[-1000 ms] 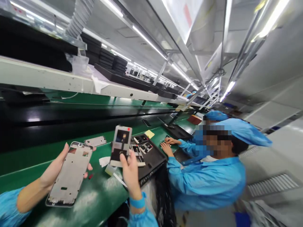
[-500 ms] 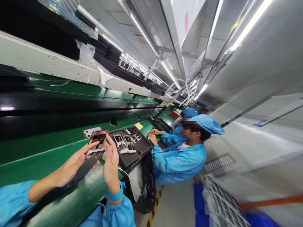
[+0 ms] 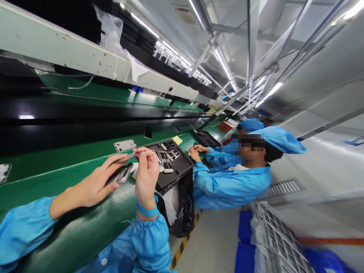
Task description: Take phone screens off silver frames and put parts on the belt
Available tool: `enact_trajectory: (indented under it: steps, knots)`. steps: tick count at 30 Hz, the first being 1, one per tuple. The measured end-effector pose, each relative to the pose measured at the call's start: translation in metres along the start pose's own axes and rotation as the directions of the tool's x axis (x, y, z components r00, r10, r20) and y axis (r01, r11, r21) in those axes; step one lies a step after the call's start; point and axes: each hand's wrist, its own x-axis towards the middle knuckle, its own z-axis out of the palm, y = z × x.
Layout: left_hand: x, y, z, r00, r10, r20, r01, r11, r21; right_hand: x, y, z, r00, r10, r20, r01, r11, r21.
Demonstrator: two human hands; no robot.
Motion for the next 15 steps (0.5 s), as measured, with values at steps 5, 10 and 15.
enact_trajectory:
  steps: [5, 10, 15]
  knots:
    - [0.01, -0.015, -0.025, 0.939, -0.086, -0.334, 0.064, 0.995, -0.075, -0.012, 0.043, -0.03, 0.995, 0.092, 0.032, -0.084, 0.976, -0.203]
    - [0.014, -0.011, -0.048, 0.811, -0.422, -0.405, 0.1, 0.783, -0.614, -0.059, 0.137, -0.028, 0.913, 0.319, 0.253, -0.114, 0.797, -0.593]
    - [0.011, 0.001, -0.056, 0.83, -0.542, -0.128, 0.173, 0.469, -0.866, -0.083, 0.173, -0.014, 0.912, 0.324, 0.25, -0.045, 0.688, -0.725]
